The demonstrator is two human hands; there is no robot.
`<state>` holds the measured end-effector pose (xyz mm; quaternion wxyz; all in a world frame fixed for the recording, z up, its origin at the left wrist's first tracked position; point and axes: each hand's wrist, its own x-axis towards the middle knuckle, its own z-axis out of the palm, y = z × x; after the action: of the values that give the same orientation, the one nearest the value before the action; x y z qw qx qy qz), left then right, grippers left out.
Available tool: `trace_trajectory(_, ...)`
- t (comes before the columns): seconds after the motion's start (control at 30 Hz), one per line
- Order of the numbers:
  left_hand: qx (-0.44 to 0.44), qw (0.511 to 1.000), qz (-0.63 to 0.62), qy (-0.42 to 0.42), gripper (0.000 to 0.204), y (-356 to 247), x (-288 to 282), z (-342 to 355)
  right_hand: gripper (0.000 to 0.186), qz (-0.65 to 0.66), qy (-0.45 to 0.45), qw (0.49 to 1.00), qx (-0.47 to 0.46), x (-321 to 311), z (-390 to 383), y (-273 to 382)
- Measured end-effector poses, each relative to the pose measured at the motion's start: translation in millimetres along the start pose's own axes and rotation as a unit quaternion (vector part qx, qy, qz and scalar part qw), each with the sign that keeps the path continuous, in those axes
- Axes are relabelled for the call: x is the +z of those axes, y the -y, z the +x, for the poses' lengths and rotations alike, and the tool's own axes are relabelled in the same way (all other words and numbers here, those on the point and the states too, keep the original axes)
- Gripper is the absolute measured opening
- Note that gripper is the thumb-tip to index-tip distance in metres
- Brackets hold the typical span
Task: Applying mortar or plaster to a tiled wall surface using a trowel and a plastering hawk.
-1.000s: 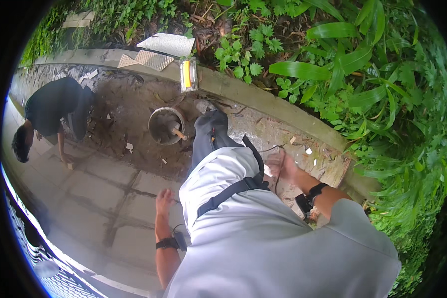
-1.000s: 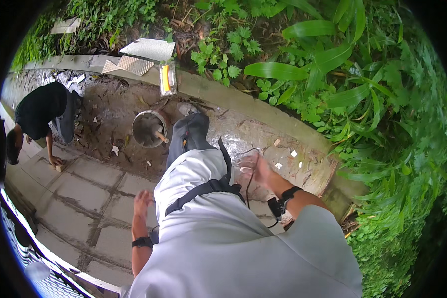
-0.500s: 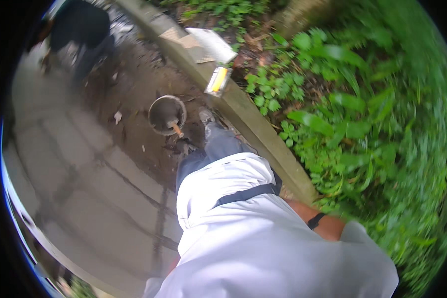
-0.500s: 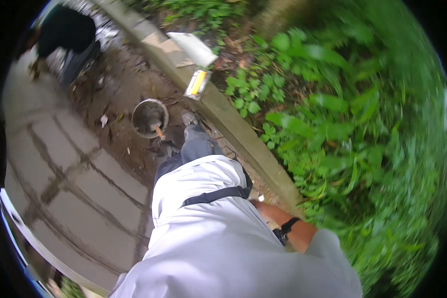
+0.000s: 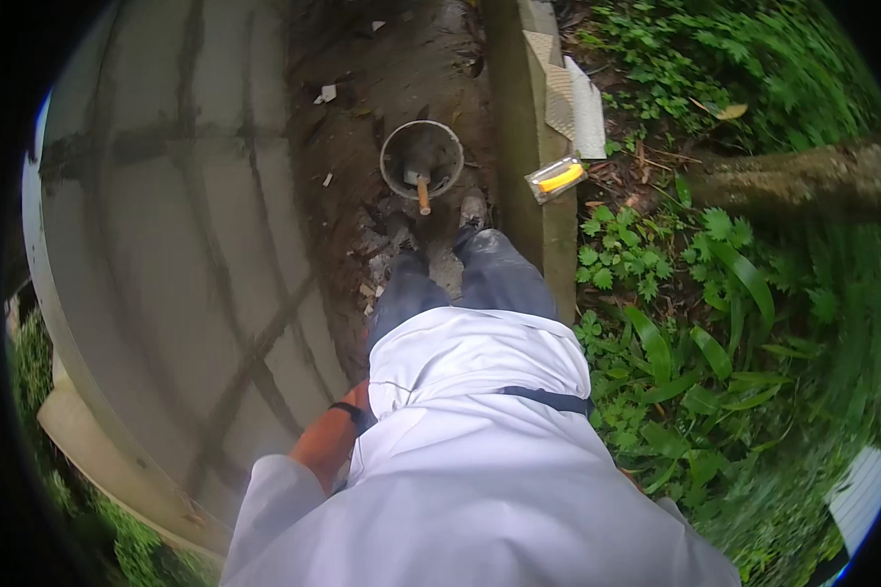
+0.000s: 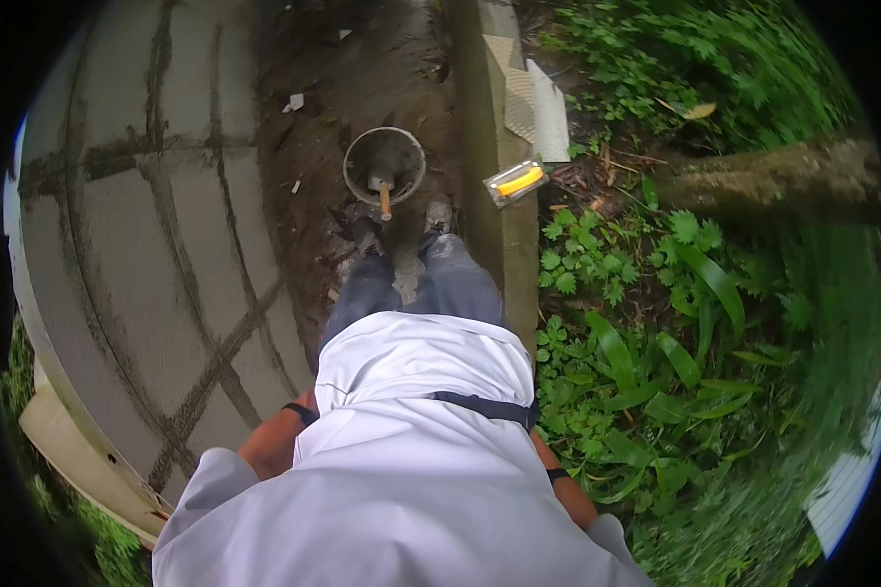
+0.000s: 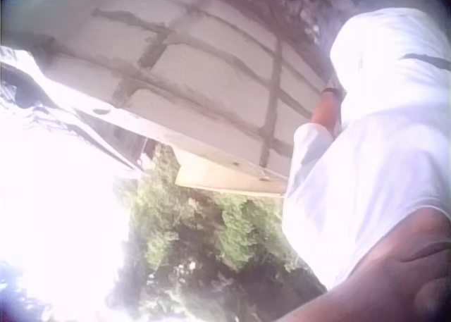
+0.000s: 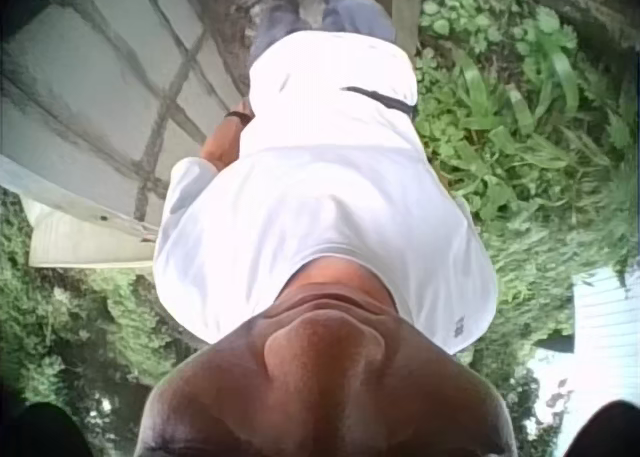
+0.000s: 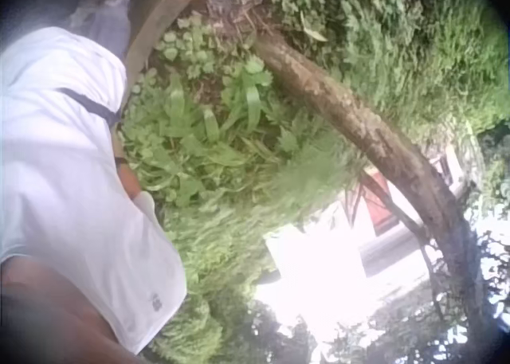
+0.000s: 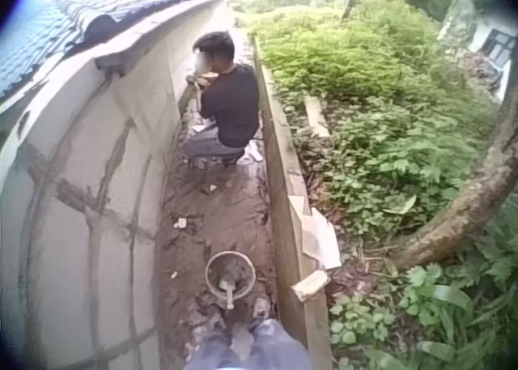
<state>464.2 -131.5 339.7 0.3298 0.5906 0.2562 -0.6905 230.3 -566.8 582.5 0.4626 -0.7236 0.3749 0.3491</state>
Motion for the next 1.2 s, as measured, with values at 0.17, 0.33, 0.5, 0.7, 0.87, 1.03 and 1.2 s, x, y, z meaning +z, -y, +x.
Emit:
trace_trajectory(0.17,-0.035,0.998,-0.052,0.017,0.026,4,1,-4,0.040,-0.054,-0.030,0.998,-0.011,-23,24,-8)
trace_trajectory(0.33,0.050,0.958,-0.268,0.087,0.014,49,-58,-13,0.041,-0.101,-0.018,0.993,-0.061,-42,86,-4)
trace_trajectory(0.5,0.010,0.913,-0.408,-0.024,0.004,-13,-75,-91,0.041,-0.123,-0.059,0.987,-0.087,-40,125,-12)
trace_trajectory(0.7,0.177,0.900,-0.398,-0.019,0.015,-69,-59,-134,0.041,-0.129,-0.172,0.972,-0.096,-72,143,-31)
trace_trajectory(0.87,0.254,0.918,-0.298,-0.069,0.019,-116,-30,-191,0.041,-0.125,-0.260,0.952,-0.105,-121,162,28)
trace_trajectory(1.03,0.306,0.929,-0.206,-0.036,0.025,-144,-2,-217,0.046,-0.190,0.007,0.886,-0.424,-73,192,302)
trace_trajectory(1.2,0.356,0.905,-0.233,-0.012,0.026,-141,38,-262,0.041,-0.201,0.279,0.694,-0.632,46,199,334)
